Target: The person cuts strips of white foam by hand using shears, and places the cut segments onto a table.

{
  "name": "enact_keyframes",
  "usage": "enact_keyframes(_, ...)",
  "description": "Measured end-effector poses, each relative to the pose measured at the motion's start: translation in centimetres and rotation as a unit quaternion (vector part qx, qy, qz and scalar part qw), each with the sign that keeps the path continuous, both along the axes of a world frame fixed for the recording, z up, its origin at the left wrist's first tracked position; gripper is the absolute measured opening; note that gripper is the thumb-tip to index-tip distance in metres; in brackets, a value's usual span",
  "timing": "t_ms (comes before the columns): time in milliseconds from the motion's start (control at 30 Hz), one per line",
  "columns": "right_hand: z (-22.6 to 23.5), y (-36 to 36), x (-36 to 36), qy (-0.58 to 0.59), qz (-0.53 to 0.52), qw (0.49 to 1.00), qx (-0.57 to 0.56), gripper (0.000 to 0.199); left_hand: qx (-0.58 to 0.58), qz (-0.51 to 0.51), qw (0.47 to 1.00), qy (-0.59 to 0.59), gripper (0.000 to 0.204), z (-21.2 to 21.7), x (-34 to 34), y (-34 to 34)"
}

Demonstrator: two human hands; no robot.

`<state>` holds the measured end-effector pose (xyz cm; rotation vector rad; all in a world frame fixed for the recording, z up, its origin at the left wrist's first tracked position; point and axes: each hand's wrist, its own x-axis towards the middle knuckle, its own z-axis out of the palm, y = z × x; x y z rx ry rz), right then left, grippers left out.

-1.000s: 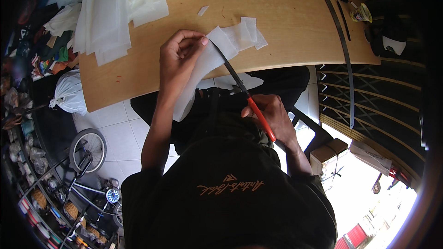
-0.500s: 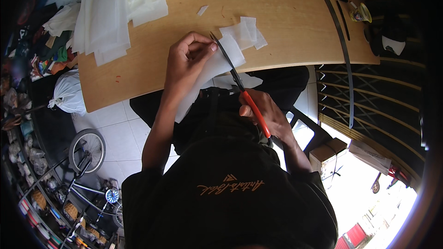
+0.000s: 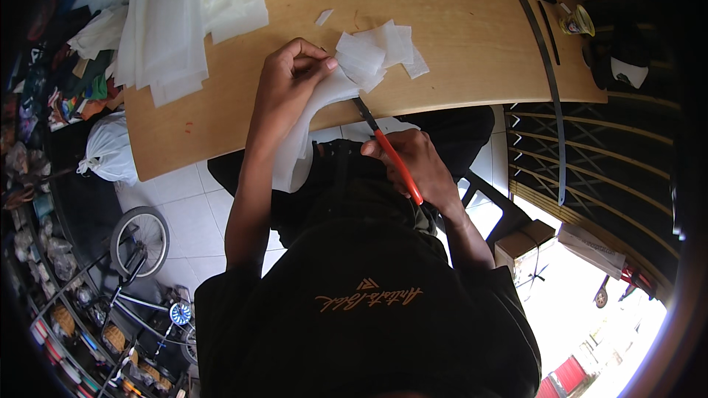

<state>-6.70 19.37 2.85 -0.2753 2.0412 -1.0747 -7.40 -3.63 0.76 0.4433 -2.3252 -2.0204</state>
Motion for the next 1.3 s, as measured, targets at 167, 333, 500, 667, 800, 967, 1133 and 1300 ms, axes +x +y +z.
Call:
enact_keyframes(167, 0.4, 0.0, 0.4, 0.017, -0.010, 0.997, -0.078, 0.063, 0.026, 0.042, 0.998, 0.026, 0.016, 0.7, 1.1, 0.1)
enact_keyframes(333, -2.1, 1.7, 2.6, -0.014, -0.024, 0.966, -0.257, 0.058, 0.060, 0.152, 0.981, 0.109, 0.012, 3.8, 3.8, 2.2)
enact_keyframes(500, -3.0, 1.5, 5.2, -0.041, -0.176, 0.912, -0.369, 0.060, -0.016, 0.115, 0.973, 0.198, 0.016, 3.1, 6.5, 7.8)
enact_keyframes(667, -2.3, 2.5, 5.5, 0.071, -0.276, 0.916, -0.283, 0.034, -0.017, 0.043, 0.983, 0.177, 0.020, 2.0, 6.7, 10.6)
enact_keyframes(800, -4.1, 4.8, 6.3, 0.061, -0.360, 0.862, -0.351, 0.022, -0.233, -0.075, 0.937, 0.251, 0.036, 2.9, 3.6, 7.2)
enact_keyframes(967, -9.3, 9.3, 6.8, 0.026, -0.459, 0.824, -0.330, 0.024, -0.446, -0.193, 0.851, 0.201, 0.061, 3.5, -0.3, 2.0)
enact_keyframes(1133, -13.9, 11.2, 7.4, -0.011, -0.536, 0.790, -0.299, 0.019, -0.475, -0.268, 0.811, 0.211, 0.058, 2.0, -1.5, 1.1)
enact_keyframes(1300, -17.6, 11.5, 7.8, -0.050, -0.564, 0.754, -0.333, 0.018, -0.505, -0.293, 0.767, 0.267, 0.047, 1.0, -1.4, 0.9)
